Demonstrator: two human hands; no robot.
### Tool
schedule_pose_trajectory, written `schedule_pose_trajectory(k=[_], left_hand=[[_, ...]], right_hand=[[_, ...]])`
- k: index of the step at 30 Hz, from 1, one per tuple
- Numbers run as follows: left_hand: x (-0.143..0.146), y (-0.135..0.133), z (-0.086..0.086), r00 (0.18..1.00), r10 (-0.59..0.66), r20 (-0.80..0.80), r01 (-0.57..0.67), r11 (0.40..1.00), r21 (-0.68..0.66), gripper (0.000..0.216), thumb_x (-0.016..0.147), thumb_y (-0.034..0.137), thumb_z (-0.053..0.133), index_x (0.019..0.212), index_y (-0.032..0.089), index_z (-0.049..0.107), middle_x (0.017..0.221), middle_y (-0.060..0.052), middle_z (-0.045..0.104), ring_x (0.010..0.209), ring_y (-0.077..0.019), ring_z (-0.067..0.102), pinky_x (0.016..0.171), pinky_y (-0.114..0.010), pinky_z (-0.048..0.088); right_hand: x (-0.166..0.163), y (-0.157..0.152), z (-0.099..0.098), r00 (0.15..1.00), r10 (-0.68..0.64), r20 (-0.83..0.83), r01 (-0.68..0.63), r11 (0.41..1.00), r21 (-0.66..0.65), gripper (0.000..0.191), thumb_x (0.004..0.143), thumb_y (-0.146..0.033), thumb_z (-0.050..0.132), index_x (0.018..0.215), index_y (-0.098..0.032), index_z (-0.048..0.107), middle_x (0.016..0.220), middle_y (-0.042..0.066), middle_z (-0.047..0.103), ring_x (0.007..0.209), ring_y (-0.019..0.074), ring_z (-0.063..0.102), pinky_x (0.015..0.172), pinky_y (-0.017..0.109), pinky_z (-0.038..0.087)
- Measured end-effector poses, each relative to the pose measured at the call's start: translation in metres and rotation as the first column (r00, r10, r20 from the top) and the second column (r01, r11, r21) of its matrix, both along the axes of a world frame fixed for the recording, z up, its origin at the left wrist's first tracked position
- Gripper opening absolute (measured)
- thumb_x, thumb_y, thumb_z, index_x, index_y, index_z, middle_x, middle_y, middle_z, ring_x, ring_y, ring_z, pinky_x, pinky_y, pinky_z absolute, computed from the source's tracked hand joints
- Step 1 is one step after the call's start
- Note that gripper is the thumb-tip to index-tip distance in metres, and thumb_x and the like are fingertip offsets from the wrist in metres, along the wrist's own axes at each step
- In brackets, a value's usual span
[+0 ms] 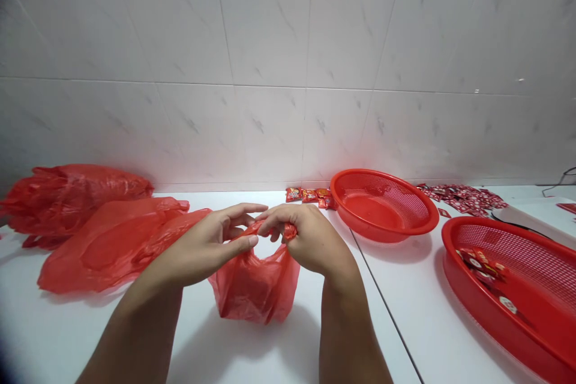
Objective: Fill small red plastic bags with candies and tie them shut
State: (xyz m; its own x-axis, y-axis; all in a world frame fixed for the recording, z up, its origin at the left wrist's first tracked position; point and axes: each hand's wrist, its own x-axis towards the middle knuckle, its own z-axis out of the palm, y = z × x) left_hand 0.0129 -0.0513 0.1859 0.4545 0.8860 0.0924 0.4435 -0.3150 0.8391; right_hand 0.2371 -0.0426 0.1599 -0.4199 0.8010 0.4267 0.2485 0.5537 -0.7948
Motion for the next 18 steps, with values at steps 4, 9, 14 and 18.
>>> schedule_pose_trajectory(k=[4,9,14,18], left_hand=[[0.001,-0.002,0.003,0.997,0.0,0.083,0.0,1.0,-0.002,0.046,0.104,0.048,0.053,0.148,0.033,0.058,0.142,-0.008,0.068,0.09,-0.0185,0.074,0.085,-0.035,0.061],[0.003,0.002,0.002,0.992,-0.051,0.117,0.044,0.997,0.058,0.036,0.103,0.037,0.055,0.135,0.027,0.069,0.126,-0.007,0.074,0.097,-0.0211,0.071,0.084,-0.033,0.059],[0.002,0.005,-0.002,0.992,0.049,0.118,-0.058,0.996,0.074,0.021,0.097,0.03,0.061,0.109,0.023,0.077,0.093,-0.002,0.075,0.083,-0.018,0.067,0.074,-0.029,0.054],[0.001,0.005,-0.003,0.979,0.072,0.19,-0.087,0.994,0.071,0.015,0.095,0.031,0.063,0.097,0.021,0.074,0.092,-0.002,0.074,0.084,-0.018,0.067,0.076,-0.03,0.052]], right_hand=[[-0.005,-0.004,0.003,0.998,-0.043,-0.05,0.046,0.997,0.059,0.048,0.078,0.007,0.046,0.09,-0.025,0.079,0.121,0.001,0.078,0.099,0.019,0.072,0.082,0.035,0.057],[-0.013,-0.006,0.005,0.988,0.054,-0.146,-0.04,0.995,0.096,0.042,0.09,0.001,0.048,0.106,-0.027,0.075,0.109,0.001,0.077,0.086,0.0159,0.068,0.083,0.035,0.057],[-0.022,-0.003,0.003,0.974,0.035,-0.225,-0.015,0.996,0.092,0.032,0.1,-0.008,0.048,0.116,-0.027,0.068,0.108,0.002,0.075,0.1,0.0181,0.07,0.087,0.035,0.056],[-0.028,-0.006,0.005,0.961,0.04,-0.274,-0.009,0.994,0.112,0.022,0.105,-0.02,0.05,0.115,-0.027,0.068,0.111,0.005,0.075,0.103,0.0196,0.07,0.096,0.039,0.055]])
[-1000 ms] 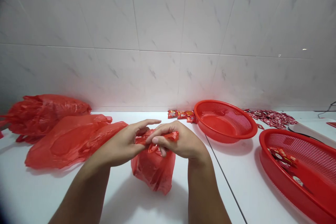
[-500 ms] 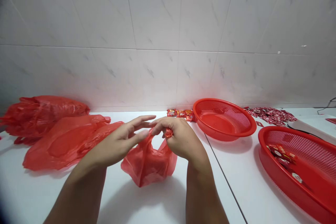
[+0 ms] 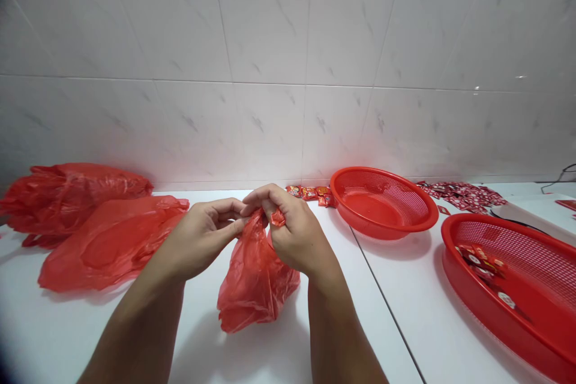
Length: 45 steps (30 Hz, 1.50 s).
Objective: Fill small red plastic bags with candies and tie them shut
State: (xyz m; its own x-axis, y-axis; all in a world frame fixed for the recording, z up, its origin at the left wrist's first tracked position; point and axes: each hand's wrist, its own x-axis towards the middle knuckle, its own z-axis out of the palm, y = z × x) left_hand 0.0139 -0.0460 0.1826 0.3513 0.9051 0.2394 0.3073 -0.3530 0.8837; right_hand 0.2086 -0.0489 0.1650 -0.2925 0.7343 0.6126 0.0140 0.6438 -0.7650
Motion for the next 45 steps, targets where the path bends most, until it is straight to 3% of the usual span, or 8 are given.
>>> schedule_pose_trajectory(k=[7,11,18,24,30,35,41,45], left_hand=[[-0.012,-0.009,0.008,0.965,0.077,-0.252,-0.043,0.99,0.136,0.022,0.096,0.043,0.063,0.088,0.025,0.073,0.107,-0.004,0.074,0.099,-0.0234,0.067,0.087,-0.036,0.052],[-0.035,-0.007,0.01,0.782,0.295,-0.549,-0.206,0.954,0.22,0.018,0.091,0.039,0.062,0.083,0.026,0.072,0.113,-0.005,0.072,0.094,-0.0268,0.066,0.078,-0.037,0.049],[-0.056,-0.002,0.015,0.666,0.371,-0.647,-0.347,0.922,0.172,0.024,0.09,0.041,0.058,0.076,0.024,0.067,0.104,-0.007,0.072,0.074,-0.024,0.064,0.061,-0.032,0.042],[-0.028,-0.014,0.013,0.852,0.371,-0.369,-0.275,0.917,0.288,0.024,0.097,0.047,0.057,0.091,0.026,0.066,0.124,-0.004,0.07,0.107,-0.0272,0.066,0.087,-0.037,0.051],[-0.004,-0.02,0.01,0.923,0.306,-0.231,-0.222,0.918,0.328,0.027,0.1,0.047,0.059,0.088,0.025,0.066,0.136,-0.004,0.066,0.12,-0.0288,0.064,0.092,-0.039,0.053],[-0.006,-0.017,0.005,0.952,0.24,-0.189,-0.19,0.949,0.25,0.026,0.1,0.053,0.061,0.111,0.029,0.068,0.142,-0.004,0.065,0.13,-0.0306,0.061,0.107,-0.046,0.051],[0.01,-0.028,0.002,0.959,0.049,-0.279,-0.046,0.999,0.018,0.105,0.078,0.059,0.085,0.164,0.04,0.029,0.148,-0.011,0.062,0.132,-0.0386,0.062,0.098,-0.046,0.057],[0.034,-0.039,-0.001,0.979,-0.012,-0.203,0.007,1.0,-0.029,0.086,0.085,0.053,0.079,0.16,0.039,0.037,0.128,-0.007,0.07,0.115,-0.0323,0.07,0.091,-0.04,0.058]], right_hand=[[0.007,0.013,-0.01,0.957,-0.287,0.05,0.29,0.953,-0.088,0.04,0.112,-0.051,0.039,0.136,-0.028,0.059,0.122,0.01,0.072,0.11,0.023,0.069,0.101,0.043,0.053],[0.039,0.035,-0.03,0.849,-0.377,0.37,0.463,0.867,-0.181,0.044,0.109,-0.05,0.044,0.145,-0.028,0.058,0.141,0.011,0.066,0.136,0.0291,0.058,0.116,0.051,0.042],[0.08,0.045,-0.047,0.775,-0.388,0.498,0.59,0.728,-0.35,0.051,0.108,-0.06,0.037,0.131,-0.024,0.066,0.112,0.011,0.076,0.076,0.0223,0.073,0.076,0.039,0.055],[0.047,0.026,-0.022,0.977,-0.209,-0.041,0.165,0.866,-0.472,0.061,0.105,-0.073,0.034,0.149,-0.033,0.05,0.13,0.013,0.073,0.064,0.017,0.074,0.046,0.026,0.044],[0.005,0.015,-0.016,0.973,0.22,0.065,-0.143,0.804,-0.577,0.063,0.104,-0.074,0.041,0.136,-0.025,0.065,0.1,0.009,0.077,0.073,0.018,0.074,0.065,0.03,0.059],[-0.001,0.019,-0.015,0.974,0.221,-0.05,-0.212,0.81,-0.546,0.064,0.1,-0.076,0.047,0.109,-0.017,0.071,0.069,0.002,0.066,0.058,0.0156,0.062,0.057,0.028,0.052],[0.009,0.012,-0.007,0.934,0.255,-0.249,-0.343,0.831,-0.438,0.064,0.102,-0.075,0.044,0.107,-0.017,0.07,0.065,0.002,0.067,0.057,0.0146,0.058,0.058,0.026,0.048],[0.014,0.007,-0.004,0.929,0.218,-0.298,-0.329,0.856,-0.399,0.063,0.102,-0.075,0.044,0.109,-0.018,0.069,0.069,0.003,0.068,0.06,0.0159,0.062,0.06,0.028,0.05]])
